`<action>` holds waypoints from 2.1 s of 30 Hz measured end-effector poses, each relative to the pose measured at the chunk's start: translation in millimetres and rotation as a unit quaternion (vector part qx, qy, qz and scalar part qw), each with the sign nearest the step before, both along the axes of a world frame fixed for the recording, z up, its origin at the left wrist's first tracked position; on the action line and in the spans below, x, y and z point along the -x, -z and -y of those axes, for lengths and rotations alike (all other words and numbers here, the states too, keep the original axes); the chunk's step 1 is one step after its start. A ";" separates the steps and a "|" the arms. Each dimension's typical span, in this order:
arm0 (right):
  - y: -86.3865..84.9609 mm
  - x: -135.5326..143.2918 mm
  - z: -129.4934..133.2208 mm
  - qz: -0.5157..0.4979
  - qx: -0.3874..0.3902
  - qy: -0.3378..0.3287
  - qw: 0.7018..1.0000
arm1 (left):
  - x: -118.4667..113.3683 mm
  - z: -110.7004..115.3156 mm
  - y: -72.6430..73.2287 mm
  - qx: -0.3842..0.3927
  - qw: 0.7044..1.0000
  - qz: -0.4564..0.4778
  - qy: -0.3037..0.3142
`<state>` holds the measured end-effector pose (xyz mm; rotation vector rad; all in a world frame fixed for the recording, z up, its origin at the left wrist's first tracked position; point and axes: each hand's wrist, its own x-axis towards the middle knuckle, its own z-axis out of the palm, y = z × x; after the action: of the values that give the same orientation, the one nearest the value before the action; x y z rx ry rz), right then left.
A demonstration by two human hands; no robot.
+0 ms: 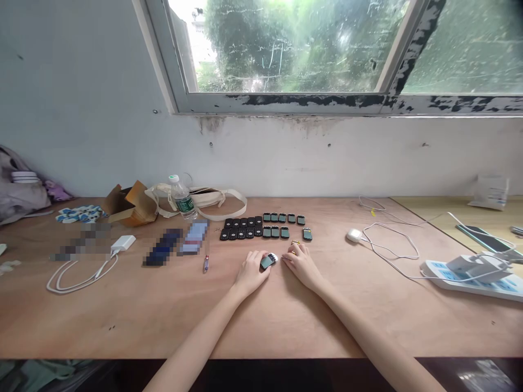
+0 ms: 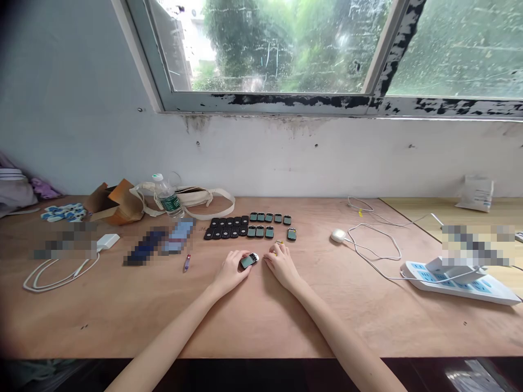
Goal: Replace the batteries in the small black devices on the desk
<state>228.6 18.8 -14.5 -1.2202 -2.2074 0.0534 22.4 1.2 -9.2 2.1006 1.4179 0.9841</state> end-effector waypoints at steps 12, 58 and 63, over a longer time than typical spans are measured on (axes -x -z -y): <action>1.8 13.9 8.4 -0.043 0.008 -0.021 0.999 | 6.2 -7.3 2.7 0.034 0.990 0.137 0.026; 8.3 44.7 6.0 -0.260 0.097 0.020 0.960 | 2.7 -16.5 8.0 0.193 0.924 0.328 -0.021; 3.4 42.1 5.4 -0.215 0.094 0.013 0.972 | 2.9 -16.3 6.6 0.194 0.924 0.329 -0.022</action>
<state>186.5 13.4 -17.9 -1.2047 -1.8360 0.4810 19.6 17.5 -15.7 1.2798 1.1793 1.1633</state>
